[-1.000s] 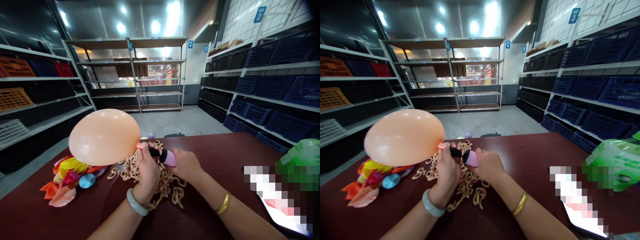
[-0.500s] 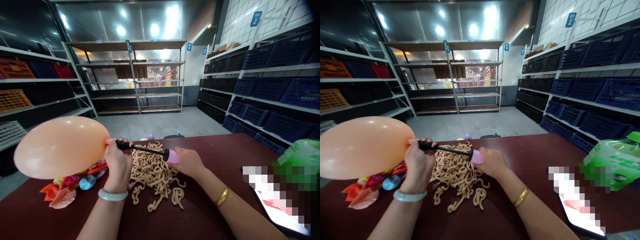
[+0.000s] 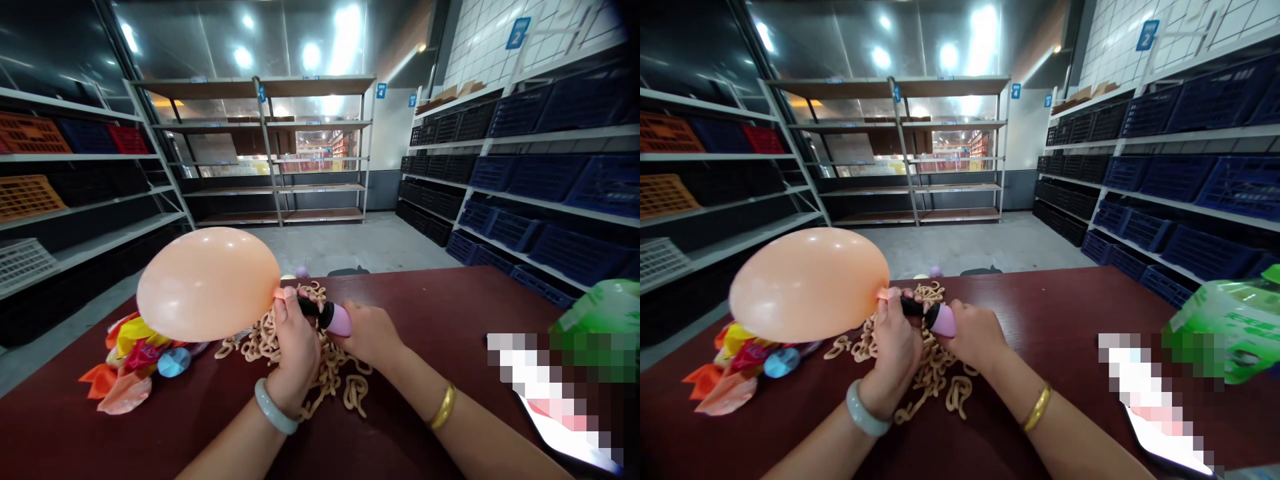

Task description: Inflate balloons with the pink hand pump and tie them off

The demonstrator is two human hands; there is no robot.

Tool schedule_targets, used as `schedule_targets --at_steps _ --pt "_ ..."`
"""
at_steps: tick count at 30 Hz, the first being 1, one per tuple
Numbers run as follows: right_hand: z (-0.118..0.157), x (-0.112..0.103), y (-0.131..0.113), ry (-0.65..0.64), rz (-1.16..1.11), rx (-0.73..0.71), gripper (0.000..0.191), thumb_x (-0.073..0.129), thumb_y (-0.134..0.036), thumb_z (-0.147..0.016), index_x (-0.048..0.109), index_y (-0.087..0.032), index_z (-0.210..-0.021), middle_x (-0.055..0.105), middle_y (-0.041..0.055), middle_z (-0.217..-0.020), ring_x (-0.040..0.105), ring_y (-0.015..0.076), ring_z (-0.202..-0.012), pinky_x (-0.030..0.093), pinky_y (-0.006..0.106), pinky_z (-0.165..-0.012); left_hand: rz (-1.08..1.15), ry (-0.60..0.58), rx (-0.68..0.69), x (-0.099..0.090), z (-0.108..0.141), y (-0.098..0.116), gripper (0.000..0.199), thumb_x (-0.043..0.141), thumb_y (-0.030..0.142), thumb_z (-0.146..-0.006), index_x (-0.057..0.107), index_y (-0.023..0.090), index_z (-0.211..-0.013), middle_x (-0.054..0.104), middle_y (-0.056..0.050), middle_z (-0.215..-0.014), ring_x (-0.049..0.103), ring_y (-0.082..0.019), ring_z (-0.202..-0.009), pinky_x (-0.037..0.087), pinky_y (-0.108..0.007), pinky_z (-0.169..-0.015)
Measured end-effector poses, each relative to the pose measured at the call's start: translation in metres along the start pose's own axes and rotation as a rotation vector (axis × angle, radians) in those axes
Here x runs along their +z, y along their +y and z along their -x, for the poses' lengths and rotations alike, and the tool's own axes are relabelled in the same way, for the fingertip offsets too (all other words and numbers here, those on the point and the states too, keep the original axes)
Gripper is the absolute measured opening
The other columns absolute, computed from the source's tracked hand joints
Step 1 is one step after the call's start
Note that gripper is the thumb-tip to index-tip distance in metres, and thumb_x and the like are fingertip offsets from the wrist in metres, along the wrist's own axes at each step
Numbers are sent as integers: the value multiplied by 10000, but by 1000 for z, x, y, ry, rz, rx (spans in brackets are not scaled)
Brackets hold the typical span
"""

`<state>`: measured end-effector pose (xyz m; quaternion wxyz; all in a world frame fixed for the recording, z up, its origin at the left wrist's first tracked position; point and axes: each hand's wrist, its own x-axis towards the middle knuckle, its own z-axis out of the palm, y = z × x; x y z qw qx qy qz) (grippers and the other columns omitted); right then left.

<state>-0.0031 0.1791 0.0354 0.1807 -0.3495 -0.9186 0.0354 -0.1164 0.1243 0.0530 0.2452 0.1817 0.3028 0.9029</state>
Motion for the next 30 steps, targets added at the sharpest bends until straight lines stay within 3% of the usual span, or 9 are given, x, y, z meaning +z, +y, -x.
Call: schedule_targets --at_steps 4,8,17,22,30 --pt "-1 -1 -1 15 -9 -4 357 574 -552 -801 524 -221 -926 695 49 -881 661 223 -762 358 282 -600 12 -9 -13 2 1 1 217 640 321 -819 450 221 -844 521 30 -754 520 -105 -613 478 -266 -595" --pt "-4 1 3 -21 4 16 380 563 -580 -801 537 -226 -935 698 42 -865 668 229 -751 382 295 -607 30 -23 -4 -6 -14 9 210 653 267 -791 455 224 -845 523 25 -752 531 -122 -629 473 -276 -587" --pt "-6 -1 18 -8 70 -27 379 559 -575 -806 547 -222 -946 691 47 -889 664 229 -787 408 306 -630 52 81 147 -40 -77 63 174 615 199 -755 444 195 -787 478 26 -703 512 -126 -620 438 -267 -547" --pt "-5 -4 21 -42 126 -10 381 559 -557 -813 536 -214 -976 687 73 -927 664 239 -822 417 315 -662 61 92 139 -36 -71 44 185 607 200 -760 424 199 -790 477 35 -695 514 -116 -603 428 -253 -543" --pt "-2 2 9 -14 57 -2 346 578 -530 -795 528 -216 -932 691 52 -894 667 232 -789 396 303 -626 26 45 -19 -10 -17 -7 231 643 303 -803 439 212 -865 526 34 -749 528 -101 -607 473 -264 -607"
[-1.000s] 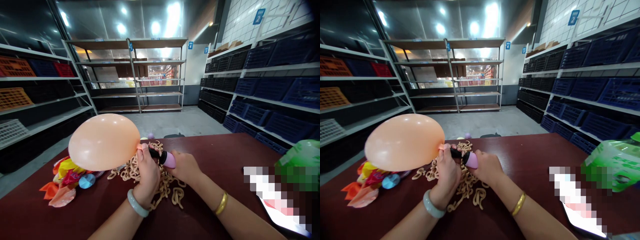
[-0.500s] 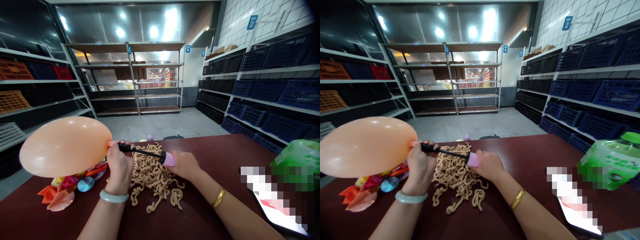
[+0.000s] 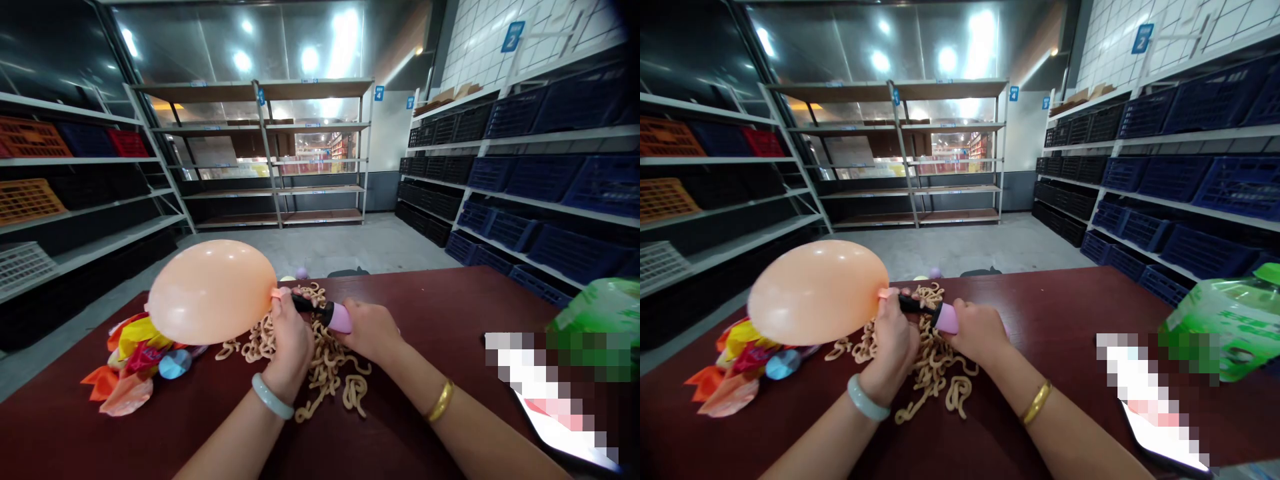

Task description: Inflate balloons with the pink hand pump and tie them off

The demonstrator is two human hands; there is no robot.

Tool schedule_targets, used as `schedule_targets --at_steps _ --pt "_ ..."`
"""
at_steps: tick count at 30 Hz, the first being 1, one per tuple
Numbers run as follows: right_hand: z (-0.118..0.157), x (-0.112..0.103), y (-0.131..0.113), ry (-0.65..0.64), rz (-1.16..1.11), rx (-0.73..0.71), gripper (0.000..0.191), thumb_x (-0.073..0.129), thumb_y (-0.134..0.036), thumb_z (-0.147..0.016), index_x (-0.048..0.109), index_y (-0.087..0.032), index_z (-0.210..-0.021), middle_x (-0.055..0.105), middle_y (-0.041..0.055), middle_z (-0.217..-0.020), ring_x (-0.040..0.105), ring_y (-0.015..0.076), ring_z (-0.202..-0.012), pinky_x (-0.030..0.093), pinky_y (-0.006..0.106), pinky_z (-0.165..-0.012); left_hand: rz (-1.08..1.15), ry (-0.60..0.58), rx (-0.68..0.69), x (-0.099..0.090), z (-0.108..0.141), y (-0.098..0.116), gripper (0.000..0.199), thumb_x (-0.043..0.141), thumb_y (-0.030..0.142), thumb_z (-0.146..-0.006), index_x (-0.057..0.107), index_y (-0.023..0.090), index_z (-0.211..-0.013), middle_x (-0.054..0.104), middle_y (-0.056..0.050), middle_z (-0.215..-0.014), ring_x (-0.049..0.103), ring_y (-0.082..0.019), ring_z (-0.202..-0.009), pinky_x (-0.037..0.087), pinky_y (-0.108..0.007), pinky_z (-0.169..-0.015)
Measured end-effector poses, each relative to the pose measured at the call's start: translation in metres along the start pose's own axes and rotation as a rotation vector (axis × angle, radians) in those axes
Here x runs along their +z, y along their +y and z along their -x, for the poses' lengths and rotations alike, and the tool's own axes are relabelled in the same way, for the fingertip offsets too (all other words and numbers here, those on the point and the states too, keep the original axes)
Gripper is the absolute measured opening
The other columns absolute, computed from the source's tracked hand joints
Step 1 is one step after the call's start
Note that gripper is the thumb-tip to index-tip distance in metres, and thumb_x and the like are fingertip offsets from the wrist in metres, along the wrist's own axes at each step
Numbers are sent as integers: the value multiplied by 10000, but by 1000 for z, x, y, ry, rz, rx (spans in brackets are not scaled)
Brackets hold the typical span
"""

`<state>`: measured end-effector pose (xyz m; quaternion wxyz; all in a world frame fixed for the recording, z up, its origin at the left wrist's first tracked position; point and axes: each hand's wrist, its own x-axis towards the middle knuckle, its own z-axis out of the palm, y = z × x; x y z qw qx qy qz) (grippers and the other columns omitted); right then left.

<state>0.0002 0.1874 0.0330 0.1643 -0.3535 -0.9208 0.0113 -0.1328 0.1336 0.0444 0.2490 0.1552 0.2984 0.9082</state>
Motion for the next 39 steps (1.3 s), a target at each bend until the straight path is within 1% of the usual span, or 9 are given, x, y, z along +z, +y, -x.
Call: schedule_targets --at_steps 4,10,15,19,22,26,35,37,39 --pt "0 2 -4 -1 -41 23 332 577 -525 -798 527 -217 -912 695 50 -871 667 228 -764 385 294 -617 -28 -26 -36 6 12 -4 246 643 336 -811 433 213 -840 534 32 -742 522 -93 -593 487 -264 -622" --pt "-2 3 -7 6 -50 37 372 571 -566 -788 541 -220 -920 695 47 -851 670 232 -742 382 293 -597 -20 -59 -32 6 7 6 248 666 310 -784 446 223 -860 536 31 -746 538 -113 -611 484 -275 -606" --pt "-3 1 -3 2 -48 25 405 574 -594 -780 549 -231 -957 698 36 -875 673 236 -769 404 304 -610 19 -61 88 -4 -23 35 219 651 264 -780 443 212 -826 512 28 -721 543 -129 -623 457 -274 -567" --pt "-4 -1 5 -14 -23 1 400 582 -585 -782 552 -228 -961 697 36 -879 672 236 -785 416 307 -625 22 5 155 -21 -54 63 203 643 255 -776 450 199 -803 498 30 -698 535 -124 -605 443 -268 -554" --pt "-4 -2 8 -29 5 -13 396 581 -577 -789 547 -224 -964 695 44 -886 671 234 -797 419 307 -632 23 41 192 -27 -65 71 187 625 261 -791 447 201 -798 490 31 -685 527 -123 -588 425 -256 -533" --pt "-3 -1 9 -21 38 -22 389 579 -565 -799 537 -217 -966 692 58 -915 669 236 -806 418 311 -640 24 24 197 -22 -55 59 195 630 260 -786 445 200 -800 491 34 -696 530 -115 -601 432 -251 -549" --pt "1 -3 -4 -19 -34 -6 441 554 -636 -801 523 -215 -926 692 66 -890 662 237 -777 391 299 -621 -10 -45 -7 0 3 2 230 653 293 -794 449 207 -857 541 26 -750 539 -105 -614 480 -264 -609" --pt "2 -5 -6 -38 -59 1 456 560 -627 -801 541 -210 -985 691 69 -902 662 244 -790 399 304 -632 -13 -30 -38 1 8 -3 239 660 301 -788 449 210 -855 550 29 -734 537 -105 -605 484 -266 -614" --pt "3 -7 -7 -39 -82 -25 529 558 -600 -815 518 -212 -1171 684 81 -981 657 252 -851 414 312 -675 -14 0 -49 1 8 -3 234 669 285 -775 462 201 -846 557 27 -716 544 -109 -610 489 -270 -635"
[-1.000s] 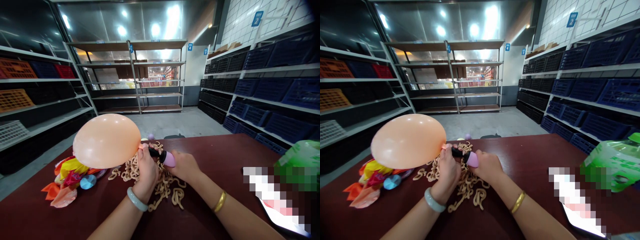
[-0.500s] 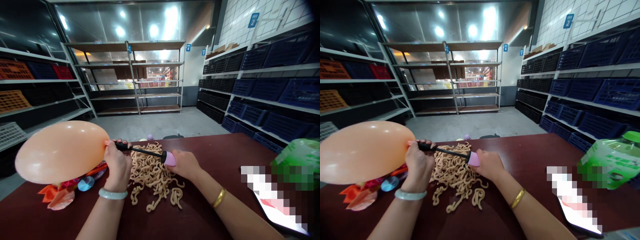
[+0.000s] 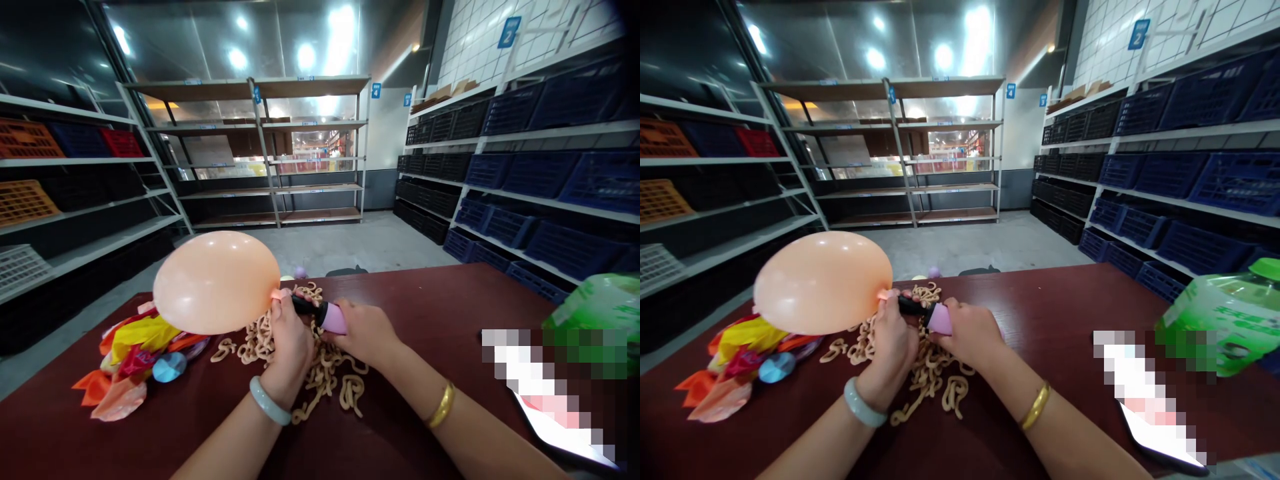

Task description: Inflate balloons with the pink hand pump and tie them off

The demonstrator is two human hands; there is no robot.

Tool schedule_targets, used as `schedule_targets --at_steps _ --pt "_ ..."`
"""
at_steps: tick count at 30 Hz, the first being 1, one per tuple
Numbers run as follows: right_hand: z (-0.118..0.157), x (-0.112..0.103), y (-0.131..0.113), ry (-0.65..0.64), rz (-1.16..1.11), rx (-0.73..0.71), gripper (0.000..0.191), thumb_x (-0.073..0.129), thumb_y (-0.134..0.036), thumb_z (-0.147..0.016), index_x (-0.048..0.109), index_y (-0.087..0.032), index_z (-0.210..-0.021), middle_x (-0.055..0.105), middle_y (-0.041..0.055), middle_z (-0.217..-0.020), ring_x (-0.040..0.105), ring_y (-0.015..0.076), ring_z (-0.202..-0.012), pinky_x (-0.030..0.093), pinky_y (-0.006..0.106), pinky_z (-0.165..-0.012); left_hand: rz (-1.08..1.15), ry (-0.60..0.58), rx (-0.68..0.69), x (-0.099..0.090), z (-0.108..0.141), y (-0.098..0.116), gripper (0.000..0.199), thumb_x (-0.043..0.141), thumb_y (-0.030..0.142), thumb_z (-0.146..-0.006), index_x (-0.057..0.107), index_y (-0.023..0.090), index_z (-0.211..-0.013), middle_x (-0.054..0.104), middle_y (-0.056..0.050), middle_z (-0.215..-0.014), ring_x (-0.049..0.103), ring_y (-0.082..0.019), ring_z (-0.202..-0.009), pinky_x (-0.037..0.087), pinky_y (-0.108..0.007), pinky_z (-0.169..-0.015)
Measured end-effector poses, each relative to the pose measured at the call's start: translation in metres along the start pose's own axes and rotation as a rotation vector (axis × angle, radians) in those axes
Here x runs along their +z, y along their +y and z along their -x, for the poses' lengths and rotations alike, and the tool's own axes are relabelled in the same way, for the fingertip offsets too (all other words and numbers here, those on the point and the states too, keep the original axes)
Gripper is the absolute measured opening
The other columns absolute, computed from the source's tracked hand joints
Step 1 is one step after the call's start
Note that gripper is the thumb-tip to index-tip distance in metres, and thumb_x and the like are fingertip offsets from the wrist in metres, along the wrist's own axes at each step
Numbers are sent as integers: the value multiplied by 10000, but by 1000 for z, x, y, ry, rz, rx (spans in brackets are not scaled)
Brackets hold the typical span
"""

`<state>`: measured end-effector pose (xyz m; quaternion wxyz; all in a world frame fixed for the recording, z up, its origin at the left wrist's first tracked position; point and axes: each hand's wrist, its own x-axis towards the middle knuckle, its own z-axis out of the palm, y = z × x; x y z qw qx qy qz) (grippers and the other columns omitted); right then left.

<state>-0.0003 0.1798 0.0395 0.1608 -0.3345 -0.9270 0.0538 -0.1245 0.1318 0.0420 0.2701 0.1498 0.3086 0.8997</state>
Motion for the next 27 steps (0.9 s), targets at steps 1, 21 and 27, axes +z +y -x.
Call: schedule_targets --at_steps 1,21,27 --pt "1 0 0 3 -6 -26 587 550 -581 -829 461 -224 -1286 673 86 -1036 651 252 -887 420 315 -700 -2 11 -6 -1 -1 1 224 668 278 -771 472 194 -840 562 24 -711 551 -113 -618 492 -275 -652" --pt "3 -6 0 -14 -11 -206 630 574 -371 -818 358 -338 -1410 591 49 -1067 593 209 -877 397 301 -718 -3 58 -19 -6 -8 6 135 651 267 -777 564 170 -812 602 9 -760 583 -115 -714 468 -266 -772" --pt "3 -6 0 3 -17 -203 628 575 -355 -823 357 -319 -1411 593 55 -1076 593 207 -881 400 300 -726 -56 16 73 -10 -17 10 126 656 267 -789 602 153 -796 604 -1 -781 582 -121 -759 467 -270 -793"
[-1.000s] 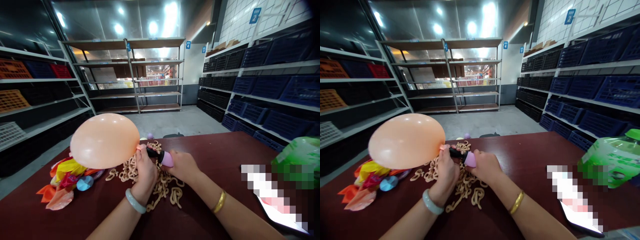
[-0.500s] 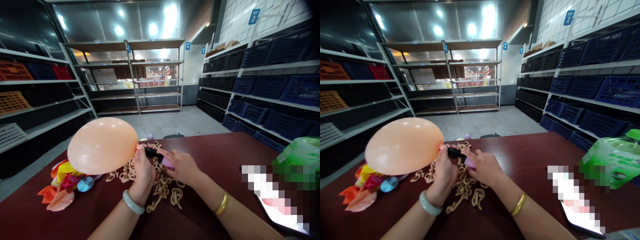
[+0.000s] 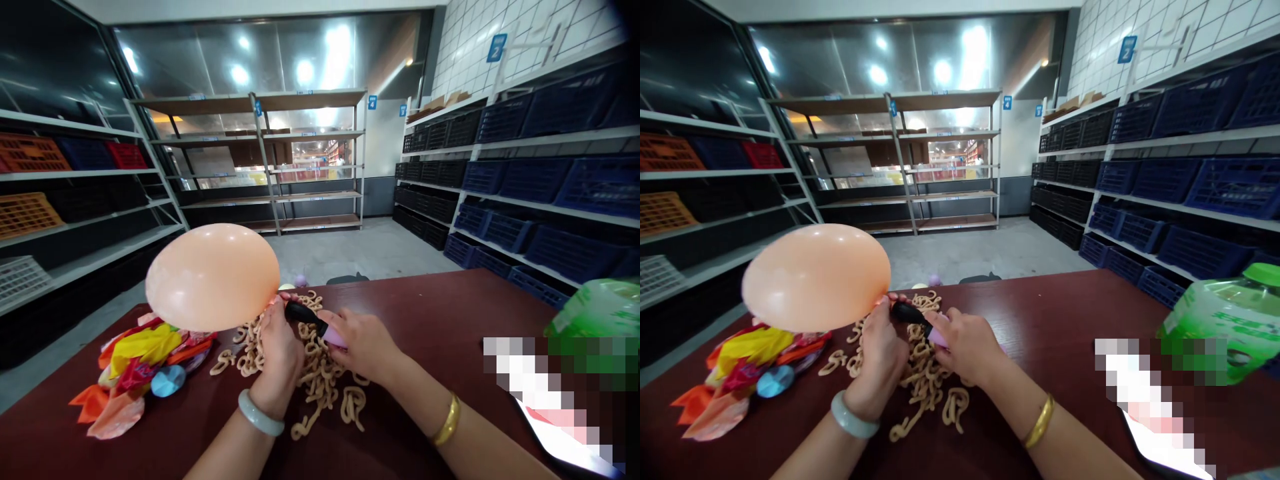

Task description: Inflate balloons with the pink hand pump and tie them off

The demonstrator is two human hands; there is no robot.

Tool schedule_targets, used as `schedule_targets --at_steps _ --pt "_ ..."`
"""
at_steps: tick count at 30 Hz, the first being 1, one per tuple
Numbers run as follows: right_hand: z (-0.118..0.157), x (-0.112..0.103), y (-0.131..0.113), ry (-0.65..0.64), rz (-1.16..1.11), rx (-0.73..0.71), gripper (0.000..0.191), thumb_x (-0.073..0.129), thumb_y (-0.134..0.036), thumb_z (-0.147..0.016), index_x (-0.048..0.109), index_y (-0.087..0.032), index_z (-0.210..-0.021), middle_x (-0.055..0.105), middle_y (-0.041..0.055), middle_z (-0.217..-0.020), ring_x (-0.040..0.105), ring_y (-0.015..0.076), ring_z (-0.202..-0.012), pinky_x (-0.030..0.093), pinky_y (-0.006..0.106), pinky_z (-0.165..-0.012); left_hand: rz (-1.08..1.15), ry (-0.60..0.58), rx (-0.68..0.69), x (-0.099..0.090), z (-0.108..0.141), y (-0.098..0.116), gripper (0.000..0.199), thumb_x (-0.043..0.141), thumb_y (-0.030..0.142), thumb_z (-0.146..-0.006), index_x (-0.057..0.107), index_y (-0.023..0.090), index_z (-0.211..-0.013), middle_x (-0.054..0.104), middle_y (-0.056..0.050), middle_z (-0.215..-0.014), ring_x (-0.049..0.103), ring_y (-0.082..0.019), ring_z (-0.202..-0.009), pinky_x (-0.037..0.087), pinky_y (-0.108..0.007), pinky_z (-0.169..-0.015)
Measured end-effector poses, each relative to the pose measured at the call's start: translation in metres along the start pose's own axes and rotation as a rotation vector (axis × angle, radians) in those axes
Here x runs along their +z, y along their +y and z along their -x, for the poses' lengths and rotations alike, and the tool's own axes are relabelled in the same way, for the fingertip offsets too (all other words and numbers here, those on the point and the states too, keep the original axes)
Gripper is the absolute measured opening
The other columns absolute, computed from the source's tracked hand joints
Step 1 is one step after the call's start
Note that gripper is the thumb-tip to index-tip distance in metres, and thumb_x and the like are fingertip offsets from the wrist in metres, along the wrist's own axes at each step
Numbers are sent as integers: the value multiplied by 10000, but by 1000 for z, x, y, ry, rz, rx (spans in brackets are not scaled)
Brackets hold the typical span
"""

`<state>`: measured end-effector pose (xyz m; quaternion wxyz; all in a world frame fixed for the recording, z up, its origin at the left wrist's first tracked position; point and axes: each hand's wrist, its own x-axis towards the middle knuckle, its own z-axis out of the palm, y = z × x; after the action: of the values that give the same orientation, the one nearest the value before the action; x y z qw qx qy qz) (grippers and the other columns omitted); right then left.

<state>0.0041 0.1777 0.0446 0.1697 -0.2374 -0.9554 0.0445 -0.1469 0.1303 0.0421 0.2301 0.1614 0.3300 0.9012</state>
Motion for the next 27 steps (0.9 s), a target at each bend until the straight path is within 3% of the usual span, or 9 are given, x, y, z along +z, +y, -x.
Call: schedule_targets --at_steps 8,12,16,23,27 --pt "0 3 -1 11 -63 18 646 579 -380 -800 367 -329 -1408 611 52 -1093 609 224 -913 404 311 -752 61 -28 40 -3 -11 8 137 710 233 -756 604 159 -800 606 5 -767 613 -133 -762 493 -292 -798" --pt "1 1 11 -43 -85 40 596 564 -391 -804 411 -308 -1374 635 51 -1090 618 227 -946 406 314 -799 66 102 14 -11 -34 28 128 598 203 -832 540 161 -725 605 -2 -680 615 -125 -685 510 -292 -771" --pt "0 0 33 -49 17 169 568 558 -389 -811 422 -294 -1354 645 69 -1075 635 244 -928 410 323 -769 35 183 -52 -19 -49 38 175 518 182 -880 523 165 -706 623 -8 -667 627 -118 -661 517 -281 -751" --pt "2 3 72 -131 168 394 517 559 -332 -803 456 -254 -1304 652 103 -1048 637 268 -960 411 329 -754 -8 120 -114 -20 -43 28 164 523 195 -886 543 159 -727 662 -27 -730 647 -131 -692 516 -266 -687" --pt "7 6 86 -182 205 430 508 608 -282 -766 512 -230 -1262 646 123 -1067 614 287 -1012 410 348 -790 -13 44 -101 -19 -40 27 107 619 218 -827 582 150 -753 667 -23 -755 652 -132 -716 512 -254 -666"
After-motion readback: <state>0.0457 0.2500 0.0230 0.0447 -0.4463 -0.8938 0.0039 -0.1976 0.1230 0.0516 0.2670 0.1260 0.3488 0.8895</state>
